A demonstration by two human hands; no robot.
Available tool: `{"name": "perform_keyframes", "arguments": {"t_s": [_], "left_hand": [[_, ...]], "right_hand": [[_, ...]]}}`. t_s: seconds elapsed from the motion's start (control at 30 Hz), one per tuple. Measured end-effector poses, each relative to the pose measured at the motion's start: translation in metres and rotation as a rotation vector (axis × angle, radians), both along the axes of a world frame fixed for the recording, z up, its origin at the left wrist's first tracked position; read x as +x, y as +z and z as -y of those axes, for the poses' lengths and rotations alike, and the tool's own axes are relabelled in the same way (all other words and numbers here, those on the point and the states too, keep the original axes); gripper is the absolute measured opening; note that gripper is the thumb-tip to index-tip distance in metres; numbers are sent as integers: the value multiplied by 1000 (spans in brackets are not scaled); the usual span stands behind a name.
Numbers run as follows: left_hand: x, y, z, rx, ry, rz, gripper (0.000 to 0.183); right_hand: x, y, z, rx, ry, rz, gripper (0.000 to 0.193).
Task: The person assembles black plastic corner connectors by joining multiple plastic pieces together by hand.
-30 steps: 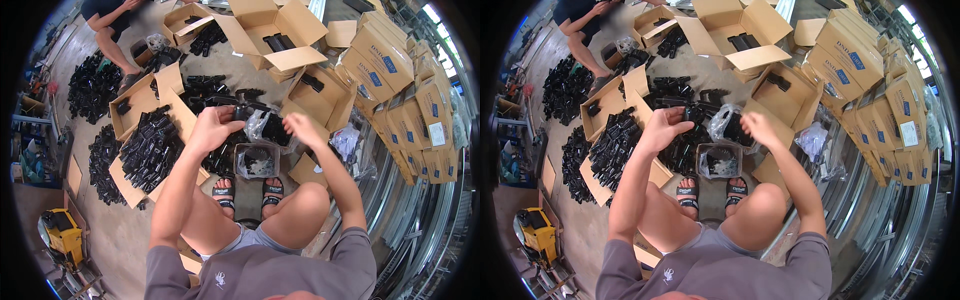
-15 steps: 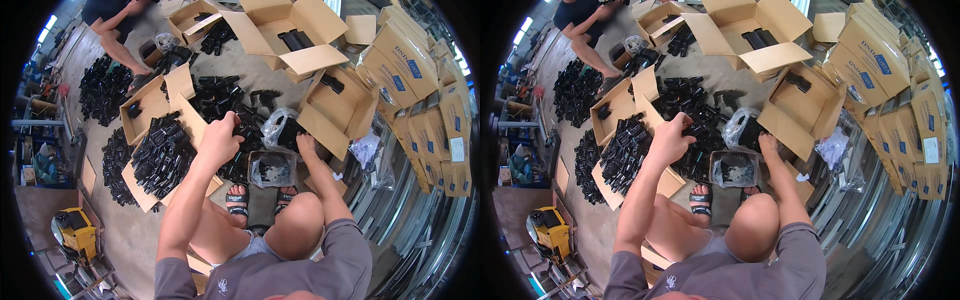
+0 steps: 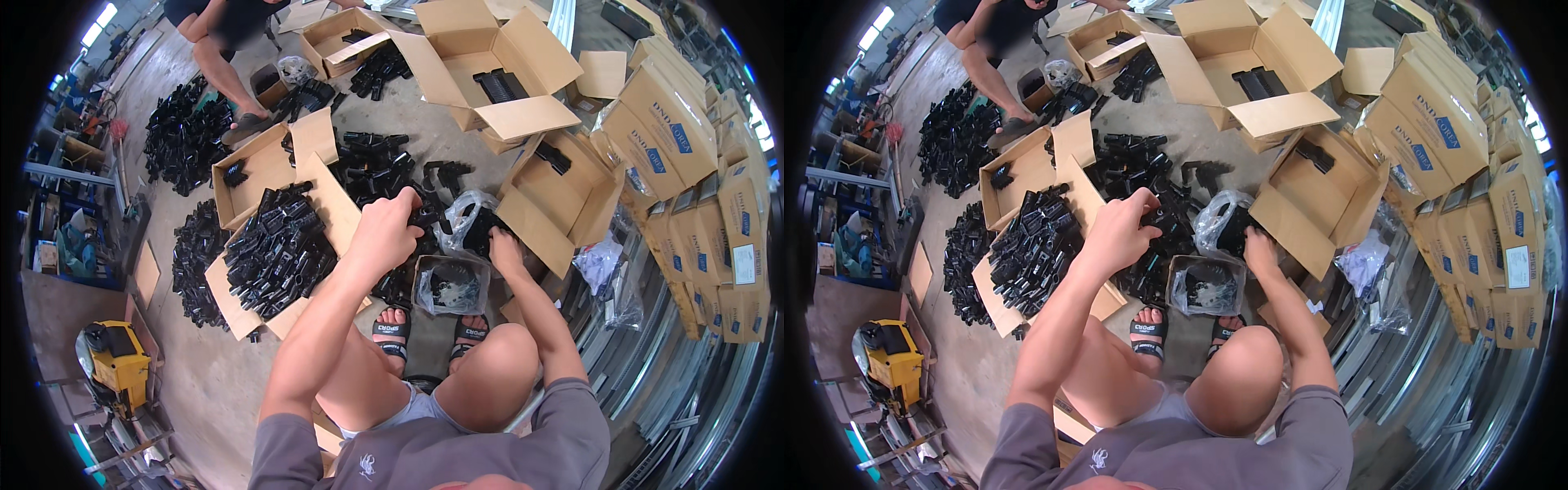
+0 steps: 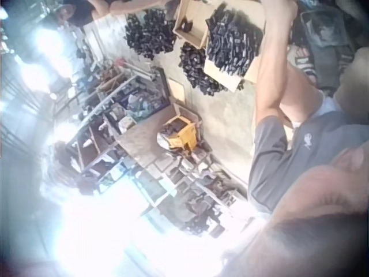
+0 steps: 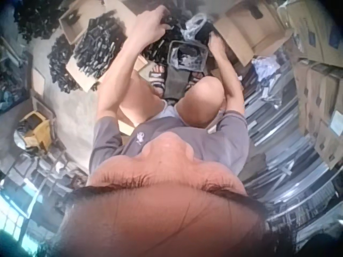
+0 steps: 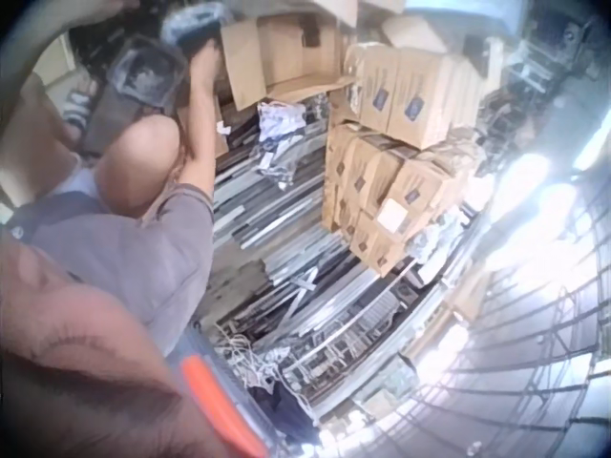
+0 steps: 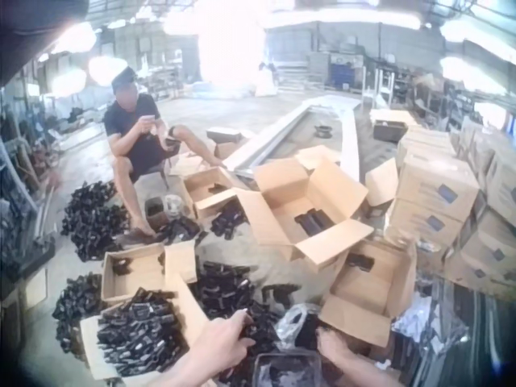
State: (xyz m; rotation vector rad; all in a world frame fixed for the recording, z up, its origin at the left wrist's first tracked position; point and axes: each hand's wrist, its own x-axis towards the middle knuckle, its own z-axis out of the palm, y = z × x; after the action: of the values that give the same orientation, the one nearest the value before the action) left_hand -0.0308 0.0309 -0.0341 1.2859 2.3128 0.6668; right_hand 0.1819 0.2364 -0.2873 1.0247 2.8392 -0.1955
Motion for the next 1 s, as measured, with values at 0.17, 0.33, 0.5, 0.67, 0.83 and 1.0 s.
{"name": "perform_keyframes", "arguments": {"t_s": [0.17,0.33,0.5,0.67,0.83,1.0], "left_hand": [[5,-7,-7,44,-42,-73,38],[12,-9,-9,37,-60,-150,42],[26,-3,-6,128,-72,-168,44],[36,-2,-1,231,-104,-213,47],[36,3,4,259,-123,-210,47],[40,5,7,295,-114,-212,46]], "right_hand": [[-22,150,44,-516,-55,-948,13],[-39,254,73,-242,297,-1026,14],[-49,265,79,346,584,-899,14],[-50,262,80,486,589,-822,12],[-45,266,90,487,576,-818,9],[-45,269,93,480,559,-838,8]]}}
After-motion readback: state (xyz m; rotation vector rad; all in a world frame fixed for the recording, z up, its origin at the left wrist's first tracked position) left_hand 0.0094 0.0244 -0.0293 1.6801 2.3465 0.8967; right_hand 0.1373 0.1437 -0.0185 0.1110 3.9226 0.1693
